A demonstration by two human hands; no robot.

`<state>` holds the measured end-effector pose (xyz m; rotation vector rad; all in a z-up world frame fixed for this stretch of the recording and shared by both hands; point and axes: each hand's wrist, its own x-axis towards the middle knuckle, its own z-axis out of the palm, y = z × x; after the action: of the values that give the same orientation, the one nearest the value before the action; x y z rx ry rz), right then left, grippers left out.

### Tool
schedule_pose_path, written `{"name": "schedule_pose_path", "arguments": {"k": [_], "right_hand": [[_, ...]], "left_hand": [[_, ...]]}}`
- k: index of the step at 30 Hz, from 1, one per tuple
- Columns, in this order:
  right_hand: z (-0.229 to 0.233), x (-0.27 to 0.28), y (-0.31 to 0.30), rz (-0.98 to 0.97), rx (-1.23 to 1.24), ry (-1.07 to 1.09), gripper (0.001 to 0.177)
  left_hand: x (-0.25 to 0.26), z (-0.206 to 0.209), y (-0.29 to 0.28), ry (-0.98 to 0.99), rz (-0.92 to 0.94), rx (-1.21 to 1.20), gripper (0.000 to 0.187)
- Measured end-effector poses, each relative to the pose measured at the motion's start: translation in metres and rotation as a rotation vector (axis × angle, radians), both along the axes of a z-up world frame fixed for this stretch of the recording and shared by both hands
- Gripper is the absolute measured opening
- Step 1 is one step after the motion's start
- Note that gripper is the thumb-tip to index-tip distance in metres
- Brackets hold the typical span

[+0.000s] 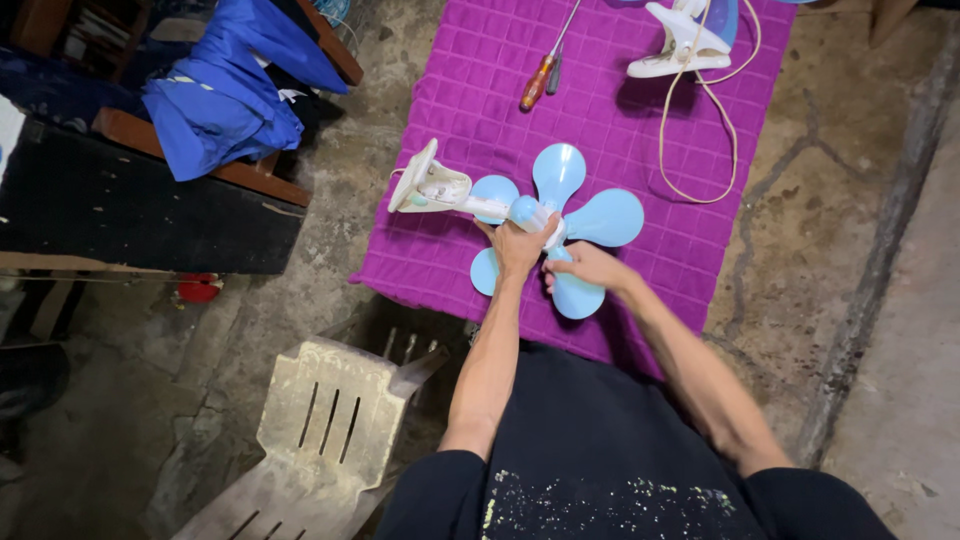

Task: The person disassembles a small electric fan on a purple mat. They remove the fan blades one by one, then detach the front grille and motor housing, and finally use a screwdriver to loosen a screw on the fan's neck.

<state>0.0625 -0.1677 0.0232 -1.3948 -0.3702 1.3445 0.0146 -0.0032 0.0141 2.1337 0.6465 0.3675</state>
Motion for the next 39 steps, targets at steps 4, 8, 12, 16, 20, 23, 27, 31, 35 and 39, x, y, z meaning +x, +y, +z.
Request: {"name": "schedule_pose_path", "arguments": {"k": [4, 8, 12, 16, 20, 23, 27, 31, 35, 39], "right_hand": [[0.003, 0.026, -0.004, 0.213, -0.038, -0.051, 0.02], [0.001, 0.029, -0.004, 0.227, 0.001, -0.009, 0.019], [-0.007, 0.002, -0.004, -0.075, -0.031, 0.102, 0.017], [-0.01, -0.014, -0.001, -0.203, -0.021, -0.054, 0.02], [-0.005, -0.009, -0.014, -0.064, -0.077, -0.044, 0.024], [0.014, 0.006, -0.032, -0.138, -0.103, -0.09, 0.025], [0.037, 0.028, -0.059, -0.441, -0.109, -0.081, 0.03], [0.033, 0.04, -0.085, -0.496, -0.19, -0.345, 0.032], [0.005, 0.045, -0.12, -0.648, -0.196, -0.484, 0.032], [-0.012, 0.045, -0.139, -0.72, -0.298, -0.521, 0.037]], "left_hand": [[-0.002, -0.002, -0.001, -0.016, -0.003, -0.002, 0.057], [0.001, -0.002, -0.003, -0.146, 0.002, -0.009, 0.057], [0.006, -0.003, -0.005, -0.057, 0.027, 0.11, 0.052], [0.01, 0.002, -0.005, -0.022, 0.026, -0.015, 0.058], [0.005, 0.007, -0.004, -0.007, 0.021, -0.04, 0.064], [0.006, 0.014, -0.004, -0.03, 0.007, -0.048, 0.069], [0.005, 0.021, -0.006, -0.053, 0.006, 0.08, 0.071], [0.006, 0.023, 0.003, 0.026, -0.04, -0.058, 0.053], [0.006, 0.022, 0.014, -0.035, -0.042, -0.067, 0.053], [0.003, 0.027, 0.023, -0.012, -0.057, -0.114, 0.05]]}}
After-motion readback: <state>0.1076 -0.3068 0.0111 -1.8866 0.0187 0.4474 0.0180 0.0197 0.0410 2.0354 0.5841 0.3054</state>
